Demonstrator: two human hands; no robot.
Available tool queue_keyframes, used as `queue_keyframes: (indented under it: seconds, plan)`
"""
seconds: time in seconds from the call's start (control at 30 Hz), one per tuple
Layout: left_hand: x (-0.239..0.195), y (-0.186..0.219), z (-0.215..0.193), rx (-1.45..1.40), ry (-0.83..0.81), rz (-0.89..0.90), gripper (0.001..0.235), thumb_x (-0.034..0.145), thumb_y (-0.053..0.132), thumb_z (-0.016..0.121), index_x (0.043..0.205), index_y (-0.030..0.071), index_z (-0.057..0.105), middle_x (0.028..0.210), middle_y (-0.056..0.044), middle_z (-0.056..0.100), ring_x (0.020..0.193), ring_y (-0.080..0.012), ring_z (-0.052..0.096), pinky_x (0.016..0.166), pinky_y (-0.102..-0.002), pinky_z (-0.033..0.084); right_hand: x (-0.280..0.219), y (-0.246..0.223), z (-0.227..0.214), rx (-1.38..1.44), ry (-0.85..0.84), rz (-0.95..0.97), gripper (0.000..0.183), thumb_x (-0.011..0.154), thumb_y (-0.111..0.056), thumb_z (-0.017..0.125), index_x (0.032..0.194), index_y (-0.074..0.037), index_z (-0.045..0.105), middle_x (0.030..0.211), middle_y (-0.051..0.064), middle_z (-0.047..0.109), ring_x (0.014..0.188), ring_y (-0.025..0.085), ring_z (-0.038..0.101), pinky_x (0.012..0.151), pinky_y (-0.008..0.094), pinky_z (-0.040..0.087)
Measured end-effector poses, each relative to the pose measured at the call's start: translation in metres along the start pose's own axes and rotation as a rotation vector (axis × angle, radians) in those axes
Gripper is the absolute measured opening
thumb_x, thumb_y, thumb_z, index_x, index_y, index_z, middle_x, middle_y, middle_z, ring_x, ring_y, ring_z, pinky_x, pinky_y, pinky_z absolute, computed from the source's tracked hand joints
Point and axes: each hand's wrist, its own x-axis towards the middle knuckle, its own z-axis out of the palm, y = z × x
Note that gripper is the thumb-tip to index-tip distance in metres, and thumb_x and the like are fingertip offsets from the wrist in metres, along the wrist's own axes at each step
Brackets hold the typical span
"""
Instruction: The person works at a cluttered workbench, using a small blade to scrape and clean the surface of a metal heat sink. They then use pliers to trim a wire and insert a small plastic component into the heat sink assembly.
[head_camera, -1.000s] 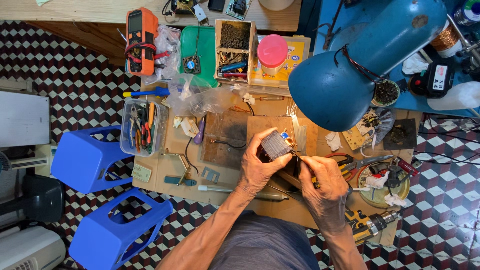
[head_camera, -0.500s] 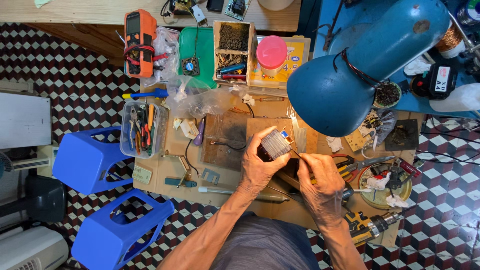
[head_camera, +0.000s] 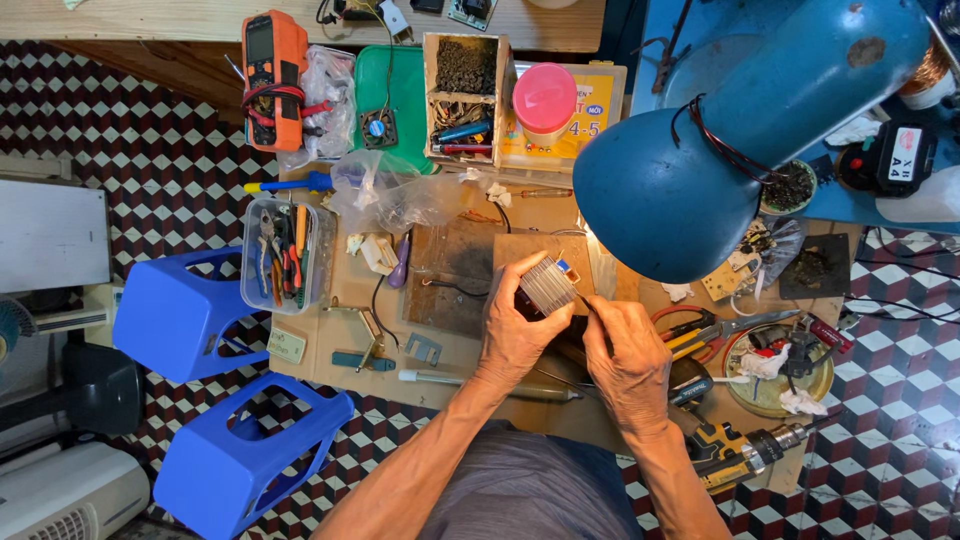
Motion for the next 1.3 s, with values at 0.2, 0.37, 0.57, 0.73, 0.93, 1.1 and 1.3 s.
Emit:
queue_keyframes:
  seconds: [0.2, 0.37, 0.57, 0.73, 0.93, 1.1, 1.3]
  plan:
    - [0.002, -0.0049, -0.0024, 0.198, 0.013, 0.169, 0.06, 0.077, 0.017, 0.083, 0.132, 0.008, 0.058, 0.115, -0.01, 0.064, 0.109, -0.0269, 0.065, 0.098, -0.04, 0.053, -0.0049, 0.0033, 0.0006, 0.02, 0.008, 0.018, 0.02, 0.088, 0.002, 0.073, 0.108, -0.001, 0.07, 0.097, 0.012, 0.068, 0.085, 0.028, 0.07, 0.075, 0.036, 0.056]
    - [0.0017, -0.0027, -0.0056, 0.202, -0.049, 0.153, 0.067, 0.078, 0.023, 0.084, 0.136, 0.009, 0.054, 0.119, -0.012, 0.062, 0.112, -0.0274, 0.063, 0.099, -0.041, 0.051, -0.0073, 0.004, 0.0024, 0.028, 0.004, 0.029, 0.019, 0.089, 0.002, 0.073, 0.107, 0.0, 0.07, 0.097, 0.012, 0.068, 0.082, 0.025, 0.071, 0.072, 0.034, 0.057]
    - [0.0018, 0.002, -0.0045, 0.145, -0.053, 0.089, 0.066, 0.079, 0.026, 0.085, 0.136, 0.009, 0.055, 0.121, -0.012, 0.063, 0.114, -0.0261, 0.064, 0.097, -0.04, 0.054, -0.0078, 0.0031, 0.0017, 0.009, 0.018, 0.03, 0.019, 0.089, 0.002, 0.072, 0.108, 0.0, 0.07, 0.097, 0.012, 0.068, 0.083, 0.026, 0.071, 0.073, 0.035, 0.056]
    - [0.0017, 0.0025, -0.0054, 0.129, -0.056, 0.087, 0.065, 0.08, 0.026, 0.085, 0.136, 0.009, 0.055, 0.121, -0.012, 0.064, 0.114, -0.0256, 0.065, 0.097, -0.039, 0.055, -0.0074, 0.0033, 0.0011, 0.001, 0.012, 0.022, 0.019, 0.09, 0.001, 0.072, 0.108, -0.001, 0.07, 0.098, 0.012, 0.068, 0.083, 0.026, 0.071, 0.074, 0.035, 0.056]
    - [0.0016, 0.0023, -0.0058, 0.126, -0.06, 0.088, 0.065, 0.081, 0.026, 0.085, 0.136, 0.009, 0.055, 0.122, -0.012, 0.063, 0.115, -0.0262, 0.065, 0.098, -0.039, 0.055, -0.0089, 0.004, 0.0005, 0.006, -0.003, 0.034, 0.019, 0.089, 0.001, 0.072, 0.108, -0.001, 0.07, 0.099, 0.012, 0.068, 0.084, 0.026, 0.071, 0.073, 0.035, 0.057]
    - [0.0018, 0.0022, -0.0061, 0.148, -0.06, 0.095, 0.066, 0.08, 0.027, 0.085, 0.136, 0.009, 0.056, 0.122, -0.013, 0.063, 0.116, -0.0272, 0.065, 0.099, -0.04, 0.054, -0.0083, 0.005, 0.0011, 0.0, -0.012, 0.031, 0.019, 0.089, 0.001, 0.073, 0.108, 0.0, 0.07, 0.099, 0.012, 0.068, 0.084, 0.026, 0.071, 0.073, 0.035, 0.057]
    - [0.0016, 0.0012, -0.0062, 0.158, -0.063, 0.098, 0.065, 0.081, 0.028, 0.085, 0.136, 0.009, 0.056, 0.122, -0.013, 0.062, 0.115, -0.0266, 0.065, 0.098, -0.04, 0.054, -0.0075, 0.0055, 0.0022, -0.038, -0.02, -0.055, 0.022, 0.089, 0.003, 0.072, 0.111, 0.0, 0.068, 0.096, 0.012, 0.067, 0.083, 0.026, 0.071, 0.074, 0.035, 0.057]
